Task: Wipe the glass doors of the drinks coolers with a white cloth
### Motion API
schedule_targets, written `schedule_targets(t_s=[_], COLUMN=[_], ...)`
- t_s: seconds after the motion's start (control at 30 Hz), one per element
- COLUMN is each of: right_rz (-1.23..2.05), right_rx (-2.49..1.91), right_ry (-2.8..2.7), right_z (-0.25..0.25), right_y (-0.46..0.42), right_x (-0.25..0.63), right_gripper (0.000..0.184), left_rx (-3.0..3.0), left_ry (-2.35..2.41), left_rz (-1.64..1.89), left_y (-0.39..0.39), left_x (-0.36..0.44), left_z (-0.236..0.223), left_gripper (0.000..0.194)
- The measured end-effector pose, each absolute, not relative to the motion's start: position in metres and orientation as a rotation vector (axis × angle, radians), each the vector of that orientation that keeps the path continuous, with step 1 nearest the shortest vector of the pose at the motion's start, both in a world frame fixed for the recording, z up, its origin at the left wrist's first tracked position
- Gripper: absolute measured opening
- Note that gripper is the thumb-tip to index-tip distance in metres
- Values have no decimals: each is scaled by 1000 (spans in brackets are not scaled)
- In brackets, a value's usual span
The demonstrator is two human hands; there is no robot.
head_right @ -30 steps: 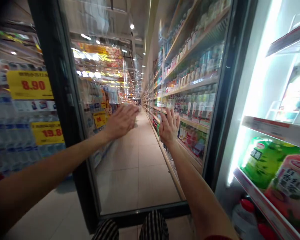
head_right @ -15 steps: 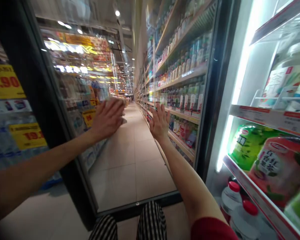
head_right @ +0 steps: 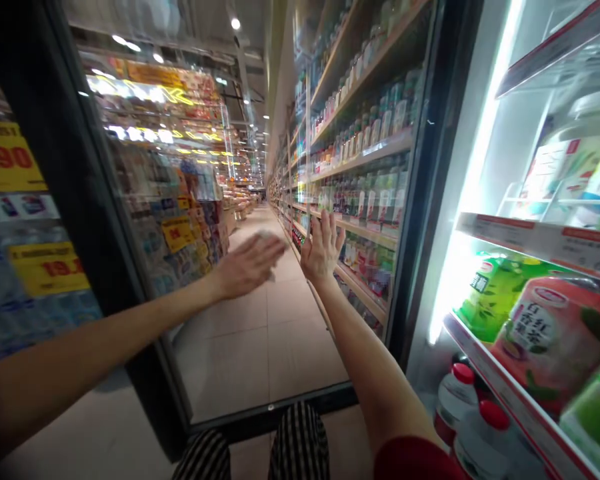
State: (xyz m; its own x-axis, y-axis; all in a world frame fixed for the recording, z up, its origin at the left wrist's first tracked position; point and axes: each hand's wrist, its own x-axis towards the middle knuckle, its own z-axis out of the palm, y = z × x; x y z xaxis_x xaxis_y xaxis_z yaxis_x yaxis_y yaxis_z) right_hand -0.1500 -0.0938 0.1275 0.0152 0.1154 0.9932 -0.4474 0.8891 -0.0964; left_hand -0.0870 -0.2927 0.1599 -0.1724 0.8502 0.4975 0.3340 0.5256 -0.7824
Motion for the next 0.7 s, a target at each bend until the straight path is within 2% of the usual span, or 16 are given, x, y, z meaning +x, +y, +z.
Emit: schedule_targets(t_s=[0.1,0.23,0.3,0.43,0.5,0.7], right_rz=[423,433,449,469,467,469], right_rx=[269,268,275,295,296,294], right_ry=[-1483,-1479,-1493,-1500,-1499,-1468], right_z=[128,127,127,127,127,126], right_y=[-94,-93,-93,-92,-92,-92], right_x=[-150,-149,-149,-148,-149,-153], right_gripper=[48,47,48,48,48,48], left_rx=[-1212,-761,-642,-1123,-1251,-535], left_ry=[-1730,-1755,-1777,-1794,-1743,-1654], left_rz=[805,513,454,831,915,440], left_y=[-301,-310,-311,-311,-316,-332], left_x=[-84,-79,-76,-73,-75,-75], left_z=[149,182,182,142,141,203], left_gripper=[52,52,53,48,47,51])
